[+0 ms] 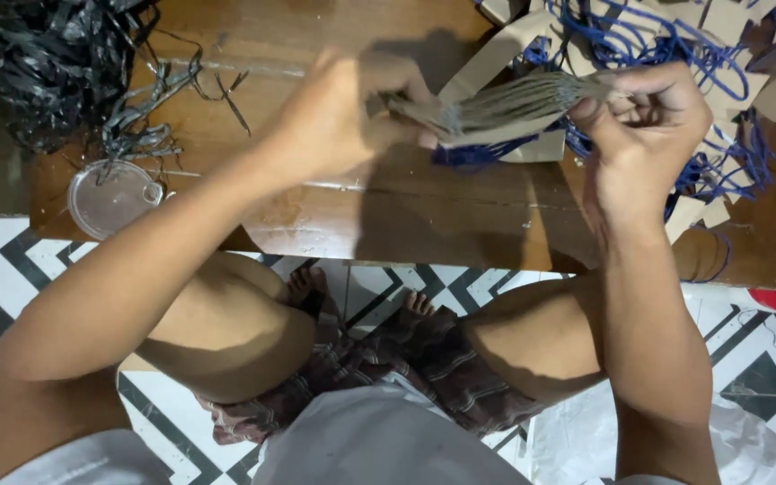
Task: The person sits at a wooden table and repeatedly picks up small rectangular cardboard pieces and blue cords. They insert the cord through a hole in each piece, pull it through, and place the assembled unit on the table. The process continues with many pieces throughout the clip.
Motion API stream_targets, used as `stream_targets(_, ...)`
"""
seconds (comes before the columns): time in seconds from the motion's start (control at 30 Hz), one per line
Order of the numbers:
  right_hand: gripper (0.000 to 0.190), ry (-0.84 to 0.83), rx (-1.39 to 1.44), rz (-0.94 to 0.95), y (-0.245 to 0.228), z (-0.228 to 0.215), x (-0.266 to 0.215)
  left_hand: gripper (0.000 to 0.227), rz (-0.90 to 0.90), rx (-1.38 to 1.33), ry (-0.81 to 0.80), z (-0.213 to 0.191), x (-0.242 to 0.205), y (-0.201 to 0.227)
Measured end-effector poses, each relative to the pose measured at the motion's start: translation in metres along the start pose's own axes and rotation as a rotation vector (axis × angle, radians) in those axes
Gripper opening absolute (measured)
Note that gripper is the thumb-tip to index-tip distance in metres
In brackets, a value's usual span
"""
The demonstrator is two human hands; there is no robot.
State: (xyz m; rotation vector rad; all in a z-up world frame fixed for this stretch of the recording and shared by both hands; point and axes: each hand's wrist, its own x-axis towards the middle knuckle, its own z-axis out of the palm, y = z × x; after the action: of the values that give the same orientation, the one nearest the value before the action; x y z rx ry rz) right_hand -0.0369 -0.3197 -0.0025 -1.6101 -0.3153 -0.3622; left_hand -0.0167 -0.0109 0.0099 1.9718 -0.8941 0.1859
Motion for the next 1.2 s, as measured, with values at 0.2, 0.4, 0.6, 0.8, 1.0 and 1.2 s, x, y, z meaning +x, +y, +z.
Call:
stream_targets(0.2,0.028,-0.121,-0.252,0.088,-0.013,0.015,-0.007,0.078,-0.335,0.034,-0.348,-0.001,-0.006,0.004)
stream_targets(0.4,0.022,-0.350,-0.221,0.081,-0.040,0.046,-0.020,0.125,-0.291,0.125,-0.438,0.011,0.003,0.031)
stream_targets(0.6,0.030,-0.301,-0.269,-0.091,-0.026,0.046,-0.027,0.077,-0.420,-0.447,-0.397,0.038,-0.003,0.028)
stream_targets(0.8,0.061,-0.391,-0.225,-0.144,-0.021,0.050,-0.018,0.038,-0.566,-0.862,-0.230,0.056,-0.005,0.008)
stream_targets(1.0,0.089,-0.466,-0.471,-0.134,-0.020,0.046,-0.007,0.017,-0.461,-1.058,-0.102,0.042,-0.007,0.007)
stream_targets(1.2,0.025,-0.440,-0.712,-0.210,0.006,0.034,-0.002,0.066,-0.497,-1.049,-0.250,0.040,-0.012,0.010)
